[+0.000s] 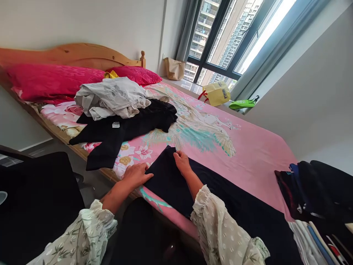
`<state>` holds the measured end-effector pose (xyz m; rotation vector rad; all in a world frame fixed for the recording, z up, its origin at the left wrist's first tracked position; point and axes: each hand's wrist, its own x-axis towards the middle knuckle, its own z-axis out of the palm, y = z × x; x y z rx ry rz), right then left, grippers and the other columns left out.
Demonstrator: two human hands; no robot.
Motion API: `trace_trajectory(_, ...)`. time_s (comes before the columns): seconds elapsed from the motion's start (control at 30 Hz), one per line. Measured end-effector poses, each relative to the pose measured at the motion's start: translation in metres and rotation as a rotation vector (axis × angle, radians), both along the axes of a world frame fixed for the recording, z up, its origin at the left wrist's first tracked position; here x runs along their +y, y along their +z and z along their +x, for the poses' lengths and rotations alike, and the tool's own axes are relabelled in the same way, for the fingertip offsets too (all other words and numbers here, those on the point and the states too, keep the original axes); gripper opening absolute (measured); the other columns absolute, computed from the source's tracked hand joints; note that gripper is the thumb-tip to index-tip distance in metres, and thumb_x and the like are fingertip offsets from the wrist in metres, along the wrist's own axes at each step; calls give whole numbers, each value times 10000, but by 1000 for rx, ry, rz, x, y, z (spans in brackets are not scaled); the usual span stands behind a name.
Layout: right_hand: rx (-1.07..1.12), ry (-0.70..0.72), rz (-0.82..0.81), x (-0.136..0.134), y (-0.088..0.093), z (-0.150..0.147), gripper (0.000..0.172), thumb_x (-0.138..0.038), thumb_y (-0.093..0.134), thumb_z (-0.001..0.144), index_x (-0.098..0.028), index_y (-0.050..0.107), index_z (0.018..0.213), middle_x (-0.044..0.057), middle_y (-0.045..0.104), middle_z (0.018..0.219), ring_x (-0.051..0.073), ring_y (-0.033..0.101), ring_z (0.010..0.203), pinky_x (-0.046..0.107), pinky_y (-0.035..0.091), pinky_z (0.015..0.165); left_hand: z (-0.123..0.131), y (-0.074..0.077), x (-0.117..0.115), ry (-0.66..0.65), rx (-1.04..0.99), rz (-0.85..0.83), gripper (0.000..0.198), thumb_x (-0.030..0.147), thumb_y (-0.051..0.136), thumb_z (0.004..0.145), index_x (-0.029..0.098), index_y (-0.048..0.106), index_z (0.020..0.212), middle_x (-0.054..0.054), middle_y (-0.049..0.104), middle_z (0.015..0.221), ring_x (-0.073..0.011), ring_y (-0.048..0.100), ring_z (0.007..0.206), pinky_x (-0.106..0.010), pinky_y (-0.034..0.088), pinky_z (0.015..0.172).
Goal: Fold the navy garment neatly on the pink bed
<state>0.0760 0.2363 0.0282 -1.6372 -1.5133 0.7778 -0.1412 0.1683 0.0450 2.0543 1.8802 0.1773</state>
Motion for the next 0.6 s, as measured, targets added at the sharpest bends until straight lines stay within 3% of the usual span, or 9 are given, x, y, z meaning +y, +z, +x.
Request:
trace_trajectory(0.13,68,3,10,-2,4,0,266,-417,432,756,-189,569,747,-61,453,574,99,383,543,208,340,534,7,-2,9,-41,6,100,370,437,557,770,227,574,1075,-70,638,1016,-241,587,960,-342,405,781)
trace_trajectory(0.27,235,14,21,-4,7,-1,236,-420,475,739,-195,539,713,-73,406,557,91,352,531,207,331,534,25,-3,36,-144,19,174,402,353,448,853,241,528,1230,-116,581,1085,-261,540,1051,-392,402,861)
trace_trajectory(0.47,352,7,10,-4,14,2,228,-420,501,727,-193,524,729,-77,386,552,85,319,509,207,309,500,51,1,70,-202,11,171,273,260,568,740,207,642,997,-121,580,1078,-289,529,1061,-416,390,900)
trace_trajectory(0.6,383,9,28,0,15,4,216,-405,519,724,-190,526,704,-74,398,559,84,332,522,207,318,515,48,4,69,-199,-288,131,247,331,496,789,209,603,976,-56,645,965,-204,588,927,-312,423,825)
